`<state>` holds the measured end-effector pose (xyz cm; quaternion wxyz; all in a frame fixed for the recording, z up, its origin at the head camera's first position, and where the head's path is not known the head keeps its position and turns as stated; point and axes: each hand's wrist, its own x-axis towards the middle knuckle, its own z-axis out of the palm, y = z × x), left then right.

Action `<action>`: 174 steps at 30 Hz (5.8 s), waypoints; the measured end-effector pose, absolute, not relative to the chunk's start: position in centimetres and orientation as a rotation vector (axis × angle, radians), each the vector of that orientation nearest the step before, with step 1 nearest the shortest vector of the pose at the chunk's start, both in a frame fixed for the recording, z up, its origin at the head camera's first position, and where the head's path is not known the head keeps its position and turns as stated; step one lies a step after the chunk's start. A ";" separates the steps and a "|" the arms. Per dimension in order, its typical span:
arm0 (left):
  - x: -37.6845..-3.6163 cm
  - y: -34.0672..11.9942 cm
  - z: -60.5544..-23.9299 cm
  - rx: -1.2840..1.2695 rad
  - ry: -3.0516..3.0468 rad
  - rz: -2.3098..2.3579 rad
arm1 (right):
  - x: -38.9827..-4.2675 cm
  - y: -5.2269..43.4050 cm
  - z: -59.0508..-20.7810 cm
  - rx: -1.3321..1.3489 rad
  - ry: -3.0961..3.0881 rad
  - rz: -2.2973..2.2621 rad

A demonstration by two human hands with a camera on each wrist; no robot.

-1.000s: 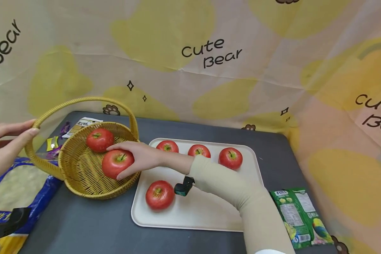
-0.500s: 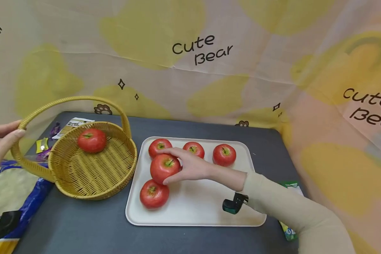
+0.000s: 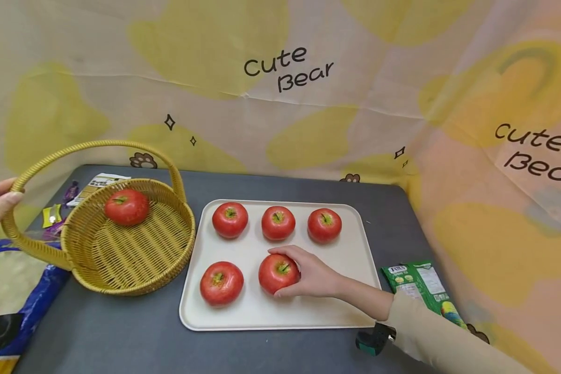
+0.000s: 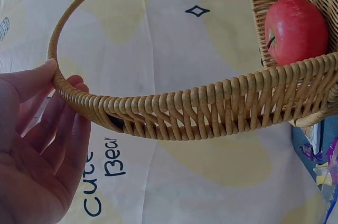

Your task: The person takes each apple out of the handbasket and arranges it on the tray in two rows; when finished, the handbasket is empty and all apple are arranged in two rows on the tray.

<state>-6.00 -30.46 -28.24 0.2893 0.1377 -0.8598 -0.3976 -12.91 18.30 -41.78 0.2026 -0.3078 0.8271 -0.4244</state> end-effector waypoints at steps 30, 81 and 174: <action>-5.9 -31.1 -28.5 0.340 -2.312 -1.084 | -12.9 18.9 -42.5 -0.990 2.307 -1.000; -5.2 -30.5 -28.1 0.059 -2.263 -0.980 | -24.7 -13.3 -38.6 -1.144 2.236 -0.943; -5.7 -30.4 -28.5 0.304 -2.298 -1.042 | -17.7 13.9 -35.9 -0.869 2.262 -1.129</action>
